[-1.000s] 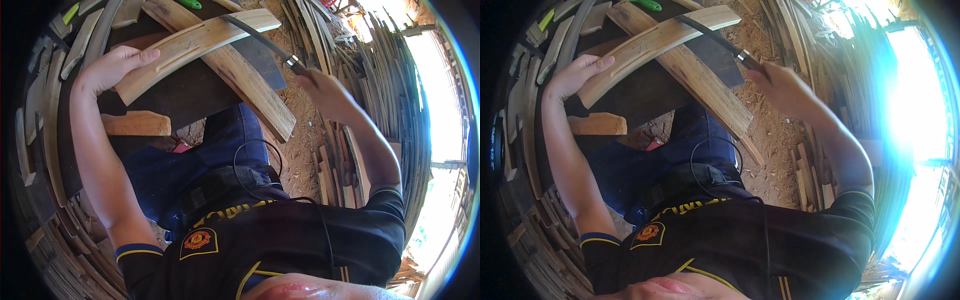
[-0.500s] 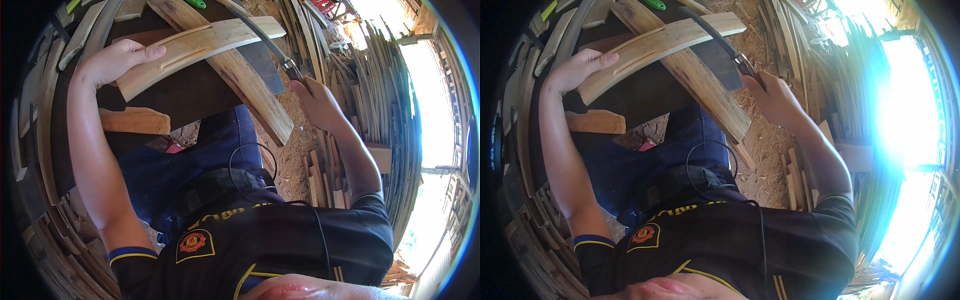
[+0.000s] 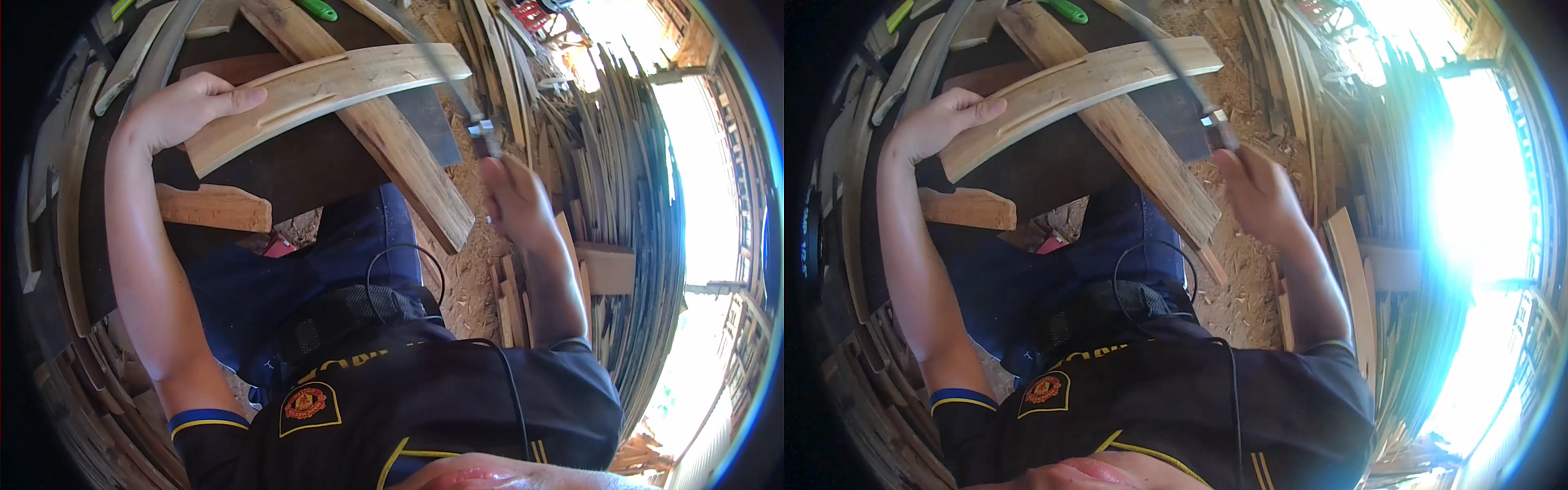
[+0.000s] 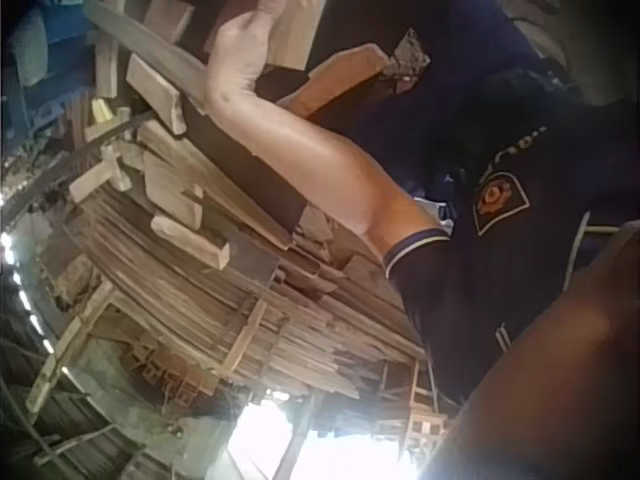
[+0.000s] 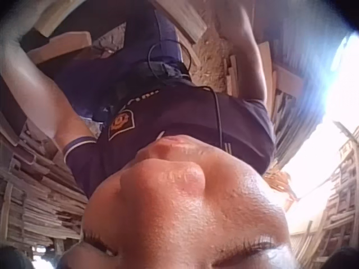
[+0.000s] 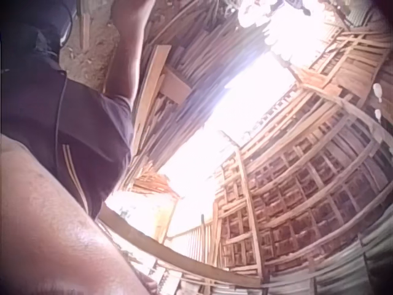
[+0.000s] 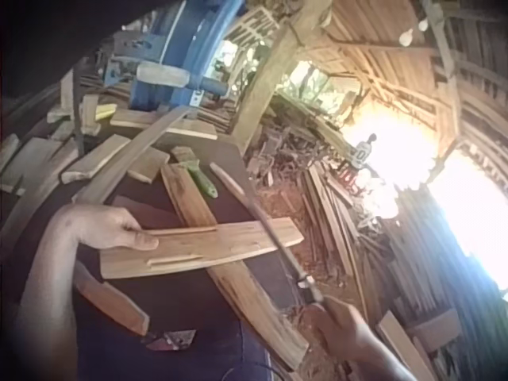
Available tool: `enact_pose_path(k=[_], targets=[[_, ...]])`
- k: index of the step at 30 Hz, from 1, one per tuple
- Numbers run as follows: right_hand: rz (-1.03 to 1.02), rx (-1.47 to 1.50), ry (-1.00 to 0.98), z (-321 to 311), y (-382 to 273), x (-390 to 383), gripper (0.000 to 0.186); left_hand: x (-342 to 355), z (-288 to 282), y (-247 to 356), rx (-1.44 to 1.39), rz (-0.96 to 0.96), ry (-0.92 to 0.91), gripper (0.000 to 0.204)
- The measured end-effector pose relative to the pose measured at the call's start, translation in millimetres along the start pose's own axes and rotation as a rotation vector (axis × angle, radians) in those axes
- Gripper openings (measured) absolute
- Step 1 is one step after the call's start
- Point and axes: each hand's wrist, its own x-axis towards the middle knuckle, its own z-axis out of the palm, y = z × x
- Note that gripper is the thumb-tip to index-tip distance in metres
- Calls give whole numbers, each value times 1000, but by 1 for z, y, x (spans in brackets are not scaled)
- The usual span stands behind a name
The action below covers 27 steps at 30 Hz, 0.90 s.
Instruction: The person uses a chisel to carve a groove into a small piece of wood held in their left hand. They repeatedly strike the chisel with their right hand to remove wood shavings and shape the piece. The person occasionally pauses to inspect the carved groove and adjust their grip on the wood.
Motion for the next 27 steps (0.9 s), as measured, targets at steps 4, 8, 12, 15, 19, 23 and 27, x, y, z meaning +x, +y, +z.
enact_pose_path(k=[4, 8, 12, 15, 19, 23, 27], targets=[[-253, 463, 271, -28, -27, -21, 43, -14, 5, 1, 24, -40, 66, 93], [-455, 386, 255, -9, 6, -14, 44, -6, 8, -1, -3, -32, 97, 87], [68, -43, -84, -1, -6, -7, 43, -7, 2, -6, 6, -13, 101, 84], [22, 47, 85, -23, -12, -18, 42, 0, 3, -2, -42, -7, 43, 84], [-471, 591, 345, -40, -21, -17, 44, -11, 2, 2, -12, -103, 24, 87], [-547, 240, 419, 8, 23, -7, 46, -6, 4, 9, -12, -67, -10, 90], [14, -76, 9, 22, 23, -4, 47, -3, 2, 3, 17, -7, -33, 86]])
